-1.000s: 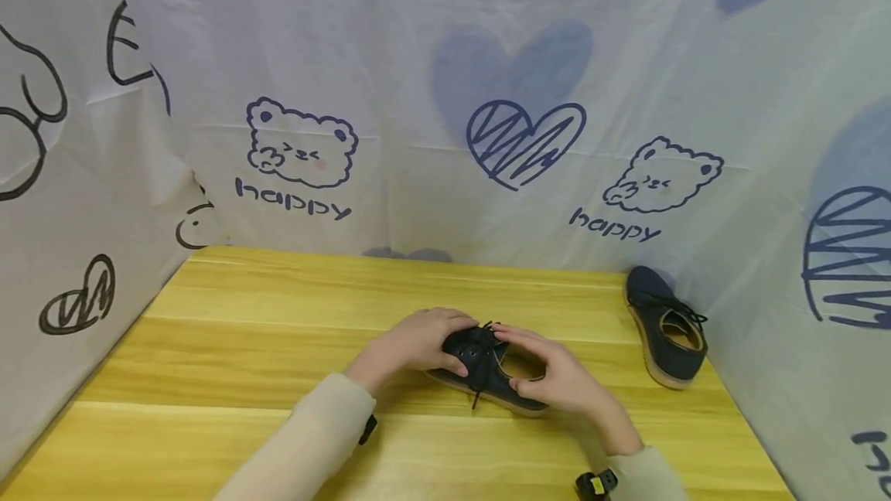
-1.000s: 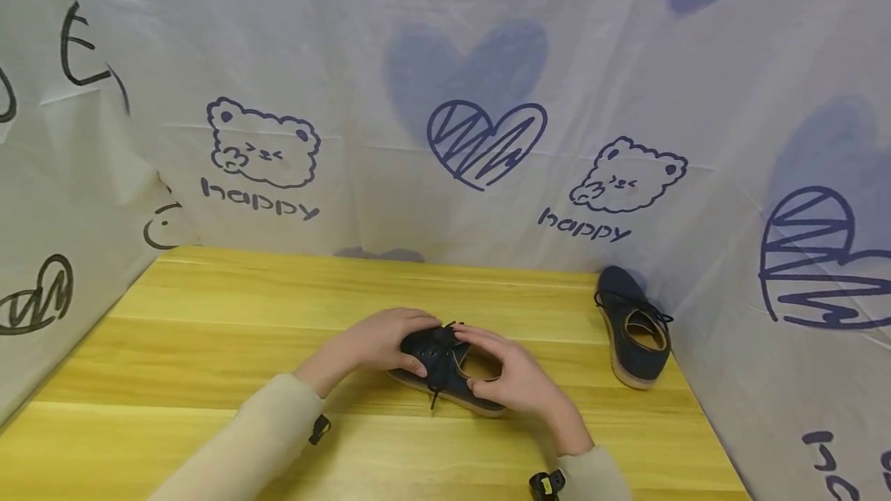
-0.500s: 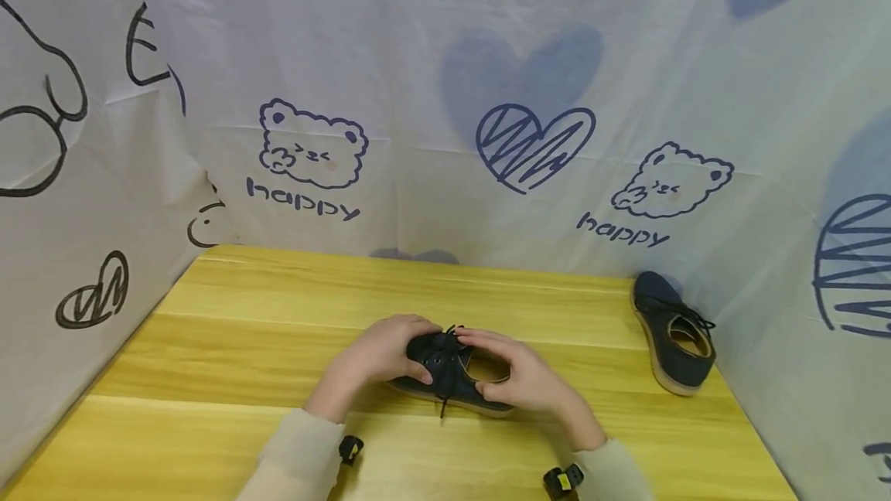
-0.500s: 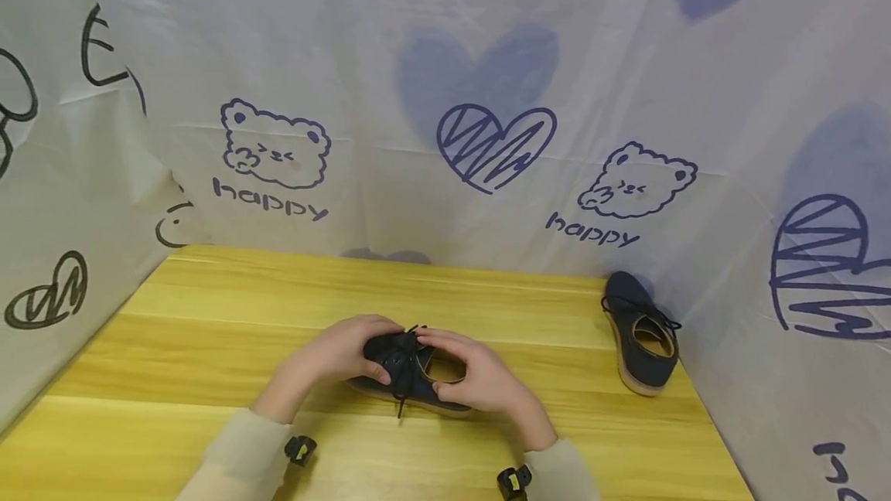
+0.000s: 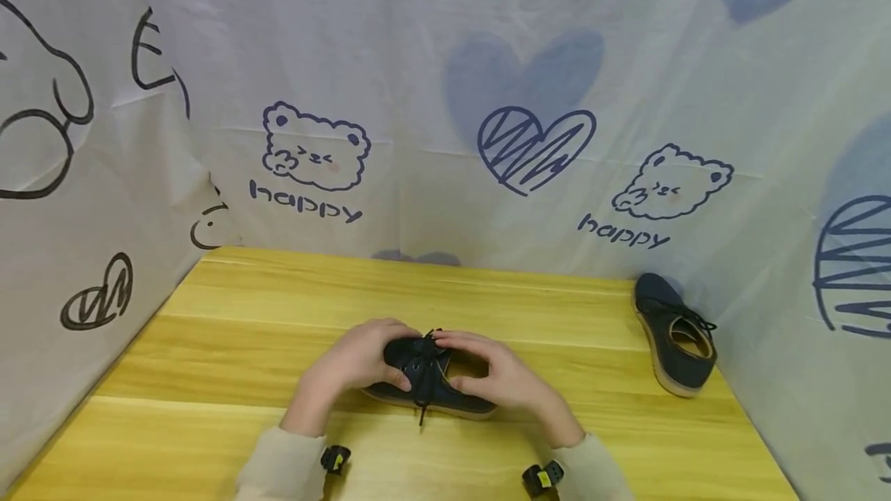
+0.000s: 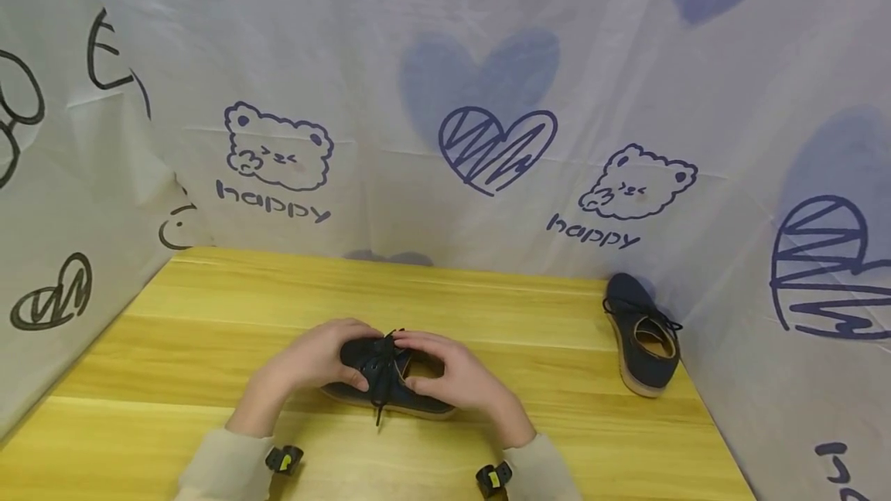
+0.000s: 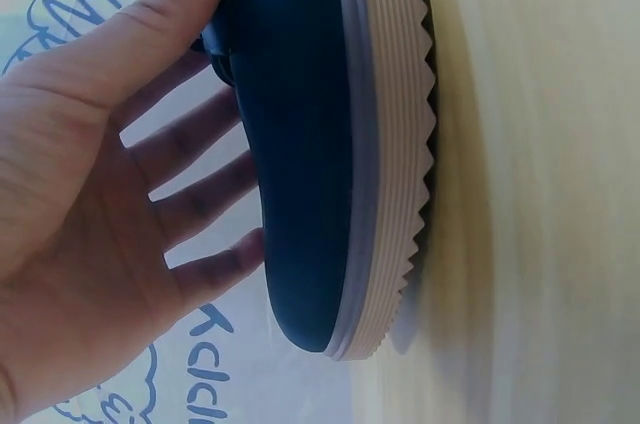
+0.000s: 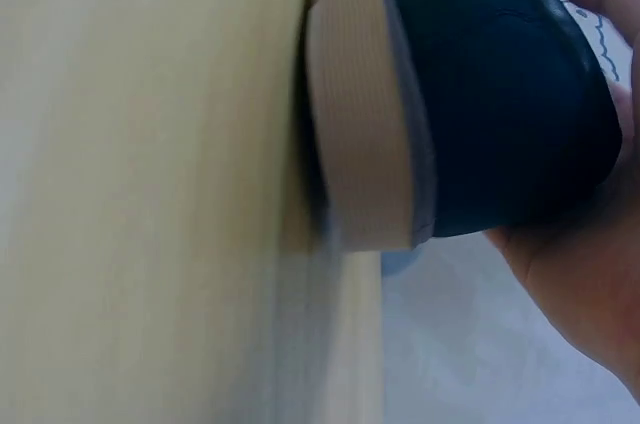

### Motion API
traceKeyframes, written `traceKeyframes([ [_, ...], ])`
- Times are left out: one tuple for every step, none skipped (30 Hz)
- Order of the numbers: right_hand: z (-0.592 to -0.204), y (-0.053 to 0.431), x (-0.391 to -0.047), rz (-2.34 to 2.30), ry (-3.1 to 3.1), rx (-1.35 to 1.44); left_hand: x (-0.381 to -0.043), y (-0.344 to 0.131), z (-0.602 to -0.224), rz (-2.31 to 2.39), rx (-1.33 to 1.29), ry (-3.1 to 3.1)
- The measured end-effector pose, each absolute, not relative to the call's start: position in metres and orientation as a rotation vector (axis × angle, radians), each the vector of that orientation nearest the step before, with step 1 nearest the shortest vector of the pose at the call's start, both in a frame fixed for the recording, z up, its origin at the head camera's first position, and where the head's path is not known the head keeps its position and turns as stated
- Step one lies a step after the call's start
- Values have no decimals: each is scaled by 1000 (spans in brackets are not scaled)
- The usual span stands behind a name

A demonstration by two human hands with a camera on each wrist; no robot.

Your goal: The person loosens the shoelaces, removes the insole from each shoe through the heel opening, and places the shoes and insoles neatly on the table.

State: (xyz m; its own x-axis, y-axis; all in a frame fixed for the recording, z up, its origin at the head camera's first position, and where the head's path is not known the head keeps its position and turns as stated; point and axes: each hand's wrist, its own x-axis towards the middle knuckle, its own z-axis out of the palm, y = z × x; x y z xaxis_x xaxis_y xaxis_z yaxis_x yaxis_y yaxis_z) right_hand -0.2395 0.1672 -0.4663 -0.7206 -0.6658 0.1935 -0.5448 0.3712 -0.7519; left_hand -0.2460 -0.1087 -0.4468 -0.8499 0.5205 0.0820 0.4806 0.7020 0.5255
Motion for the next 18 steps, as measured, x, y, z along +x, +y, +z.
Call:
traceKeyframes([
  [-466, 166, -240, -1299, 2473, -1097, -245, -109, -447, 844, 826, 2834],
  [-465, 165, -241, -1323, 2468, -1089, -244, -108, -447, 849, 817, 2835],
  [-465, 163, -242, -1350, 2461, -1079, -243, -108, -447, 855, 812, 2836],
  [-465, 162, -243, -1368, 2464, -1068, -243, -107, -447, 861, 808, 2836],
  [-464, 161, -244, -1382, 2474, -1054, -242, -107, -447, 868, 802, 2836],
  [-464, 159, -245, -1401, 2475, -1042, -242, -106, -447, 874, 802, 2836],
  [-464, 157, -246, -1412, 2482, -1030, -242, -106, -447, 878, 802, 2836],
  [-464, 156, -247, -1416, 2491, -1017, -242, -106, -447, 881, 804, 2836],
  [-463, 155, -248, -1422, 2497, -1008, -241, -106, -447, 881, 808, 2838],
  [-463, 153, -249, -1417, 2514, -1002, -241, -106, -448, 880, 812, 2840],
  [-462, 151, -249, -1414, 2525, -999, -241, -106, -448, 879, 815, 2842],
  [-462, 150, -251, -1409, 2539, -993, -242, -106, -448, 877, 817, 2844],
  [-461, 148, -252, -1391, 2565, -993, -242, -107, -449, 874, 818, 2847],
  [-460, 147, -253, -1372, 2590, -996, -242, -107, -449, 871, 818, 2849],
  [-460, 145, -254, -1353, 2614, -1000, -242, -107, -450, 870, 819, 2851],
  [-459, 144, -255, -1332, 2636, -1004, -242, -108, -450, 866, 821, 2857],
  [-459, 143, -256, -1315, 2651, -1007, -242, -108, -450, 862, 819, 2858],
  [-459, 142, -257, -1298, 2669, -1010, -242, -109, -450, 859, 818, 2861],
])
